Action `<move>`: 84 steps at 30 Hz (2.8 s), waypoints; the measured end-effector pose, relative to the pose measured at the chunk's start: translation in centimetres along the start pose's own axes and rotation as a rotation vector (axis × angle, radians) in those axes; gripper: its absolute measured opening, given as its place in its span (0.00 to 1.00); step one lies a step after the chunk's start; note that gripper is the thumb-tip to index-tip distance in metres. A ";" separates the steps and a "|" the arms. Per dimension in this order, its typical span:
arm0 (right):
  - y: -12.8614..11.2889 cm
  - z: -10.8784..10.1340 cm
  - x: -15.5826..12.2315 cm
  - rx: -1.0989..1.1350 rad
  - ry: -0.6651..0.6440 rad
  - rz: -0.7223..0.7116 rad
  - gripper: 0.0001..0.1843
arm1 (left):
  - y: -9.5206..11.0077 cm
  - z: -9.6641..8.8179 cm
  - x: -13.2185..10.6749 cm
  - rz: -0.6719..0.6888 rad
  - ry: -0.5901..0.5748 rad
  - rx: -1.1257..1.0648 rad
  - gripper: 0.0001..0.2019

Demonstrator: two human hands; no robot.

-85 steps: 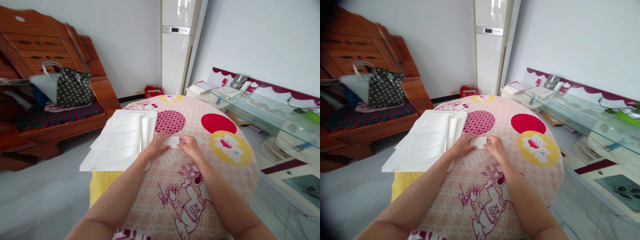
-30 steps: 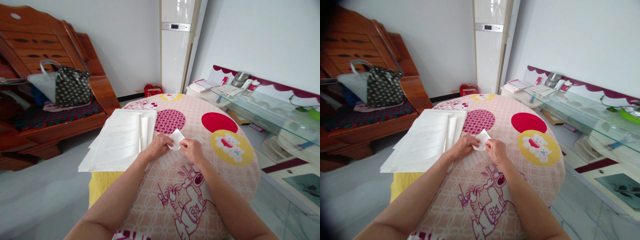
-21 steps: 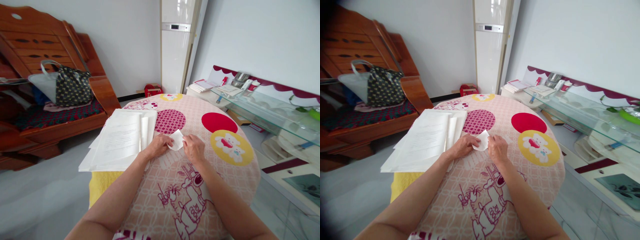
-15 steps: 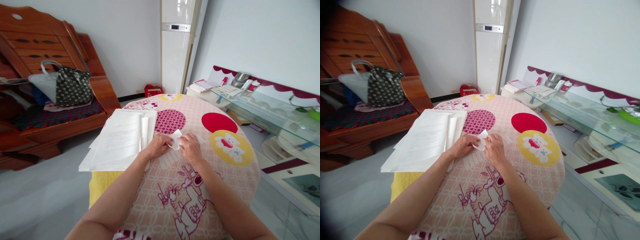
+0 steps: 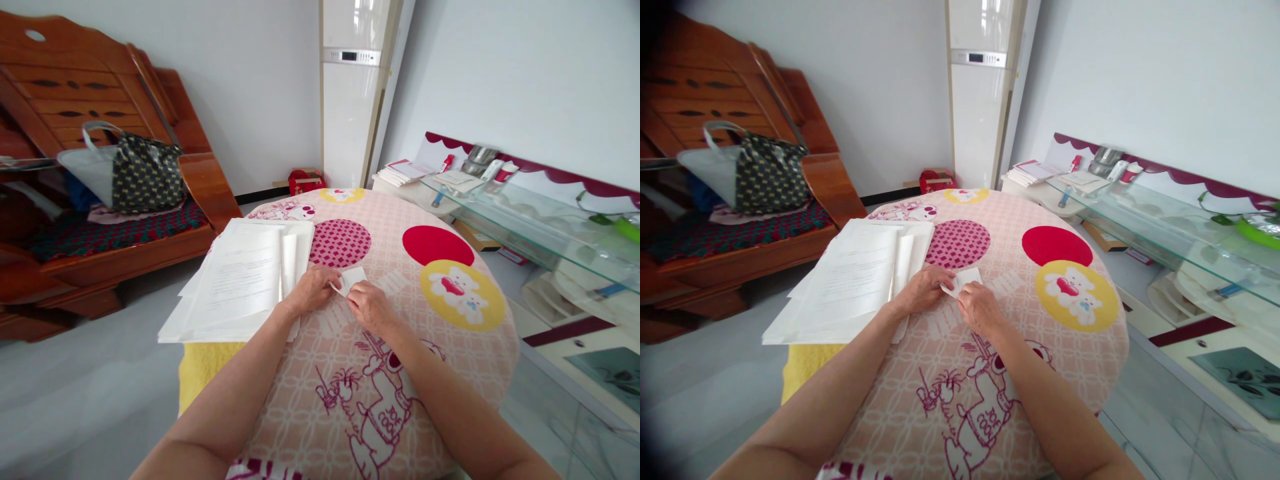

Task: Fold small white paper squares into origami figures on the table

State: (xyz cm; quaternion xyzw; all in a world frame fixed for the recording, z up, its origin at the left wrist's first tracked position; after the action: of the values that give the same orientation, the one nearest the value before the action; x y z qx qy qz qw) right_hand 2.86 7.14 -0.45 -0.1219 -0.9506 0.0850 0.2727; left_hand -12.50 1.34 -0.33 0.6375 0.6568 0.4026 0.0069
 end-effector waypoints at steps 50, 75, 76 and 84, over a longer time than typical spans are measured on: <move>1.7 -1.6 -0.4 0.255 -0.266 -0.014 0.16 | 0.2 0.5 0.0 -0.340 0.100 0.214 0.05; 1.9 -1.2 -0.6 0.237 -0.262 -0.029 0.15 | 0.4 1.1 0.2 -0.484 0.044 0.321 0.04; 2.0 -1.2 -0.6 0.239 -0.259 -0.027 0.15 | 0.3 1.2 0.2 -0.484 0.047 0.319 0.03; 1.9 -1.3 -0.7 0.241 -0.213 -0.075 0.16 | 0.5 1.2 0.1 -0.473 0.071 0.304 0.04</move>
State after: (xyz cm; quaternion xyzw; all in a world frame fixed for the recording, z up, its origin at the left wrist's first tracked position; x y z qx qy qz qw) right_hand 4.48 8.90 -0.19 -0.0430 -0.9609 0.2005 0.1862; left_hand -11.50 2.05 -0.85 0.4458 0.8400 0.3087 -0.0181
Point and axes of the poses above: each hand's wrist, its own x-axis towards the middle knuckle, its own z-axis out of the palm, y = z × x, the point moved 4 cm from there along x, towards the middle knuckle, and after that the axes turned 11 degrees about y, right-handed, at the moved point
